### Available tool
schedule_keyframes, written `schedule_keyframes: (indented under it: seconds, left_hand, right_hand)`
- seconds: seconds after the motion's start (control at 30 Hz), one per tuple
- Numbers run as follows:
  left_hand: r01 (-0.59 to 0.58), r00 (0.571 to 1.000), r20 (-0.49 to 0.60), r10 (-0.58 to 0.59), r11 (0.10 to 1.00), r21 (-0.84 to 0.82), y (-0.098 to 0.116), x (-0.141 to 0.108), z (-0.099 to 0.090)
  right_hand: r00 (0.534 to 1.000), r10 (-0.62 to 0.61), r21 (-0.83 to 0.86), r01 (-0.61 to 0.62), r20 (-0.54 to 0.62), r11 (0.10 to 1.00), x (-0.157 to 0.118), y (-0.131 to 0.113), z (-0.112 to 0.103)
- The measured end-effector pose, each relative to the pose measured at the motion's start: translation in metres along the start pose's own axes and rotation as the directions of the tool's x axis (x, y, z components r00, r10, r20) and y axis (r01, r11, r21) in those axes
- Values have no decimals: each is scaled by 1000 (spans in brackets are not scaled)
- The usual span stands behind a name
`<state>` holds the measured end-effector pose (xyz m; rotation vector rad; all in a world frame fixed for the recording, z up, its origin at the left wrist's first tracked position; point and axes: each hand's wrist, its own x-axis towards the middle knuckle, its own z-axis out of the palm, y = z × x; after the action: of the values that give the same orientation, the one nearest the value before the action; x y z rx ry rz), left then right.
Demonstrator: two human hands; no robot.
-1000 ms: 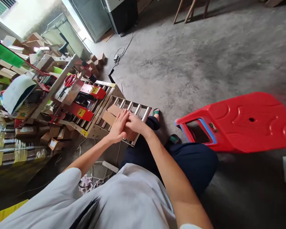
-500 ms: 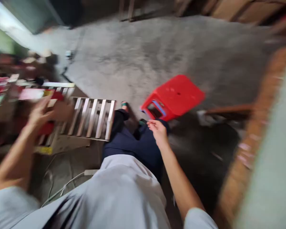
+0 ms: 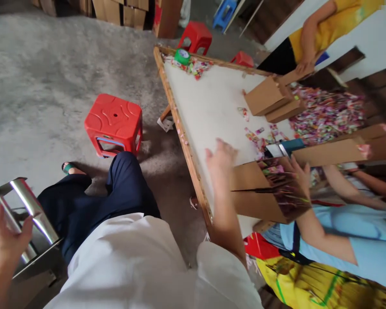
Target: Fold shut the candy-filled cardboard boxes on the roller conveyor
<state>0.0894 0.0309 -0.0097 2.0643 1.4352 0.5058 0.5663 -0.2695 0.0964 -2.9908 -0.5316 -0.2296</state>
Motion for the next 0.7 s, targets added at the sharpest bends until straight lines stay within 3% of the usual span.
schedule_keyframes:
  seconds: [0.07,0.13,0.2,0.27,0.33,0.43,0.5,0.57,0.63,0.67,0.7]
  left_hand:
    - [-93,992,-84,95,995,24,-9,7,12]
    - [-131,988,-84,132,991,19,-11,19,27]
    - [-122,991,-61,122,993,0,-7,30,42]
    - [-143,990,-26,142,988,-50,7,39,62]
    - [-179,981,42,188,970,-162,31,43,89]
    - [-110,936,263,235,902,-417,87,39,142]
    - [45,862,439,255,822,-567,134,27,179]
    - [263,761,592,264,710,-653,181,10,208]
    - [524,616,753,232,592,-612,221,-12,226]
    - [640,504,829,241,541,-546,237,-22,231]
    - [686,454,856,248,515,-513,248,-31,236]
  right_hand:
    - [965,237,-193,-255,-111,947,13,52,-25]
    - [902,430,-280,-422,-36,862,15,98,-36]
    - [869,484,-325,-432,99,841,13,129,-36]
    - [890,426,-346,-352,163,870,12,143,-32]
    - [922,358,-366,-285,149,886,12,141,-30]
    - [948,305,-345,-257,92,903,8,122,-40]
    - [959,281,-296,-262,23,919,-3,101,-54]
    - [977,211,-248,-212,-30,946,-23,75,-70]
    - [994,75,-234,-91,-77,968,-48,48,-83]
    - [996,-23,-238,0,-92,971,-61,36,-87]
    - [986,-134,-235,109,-96,966,-74,26,-88]
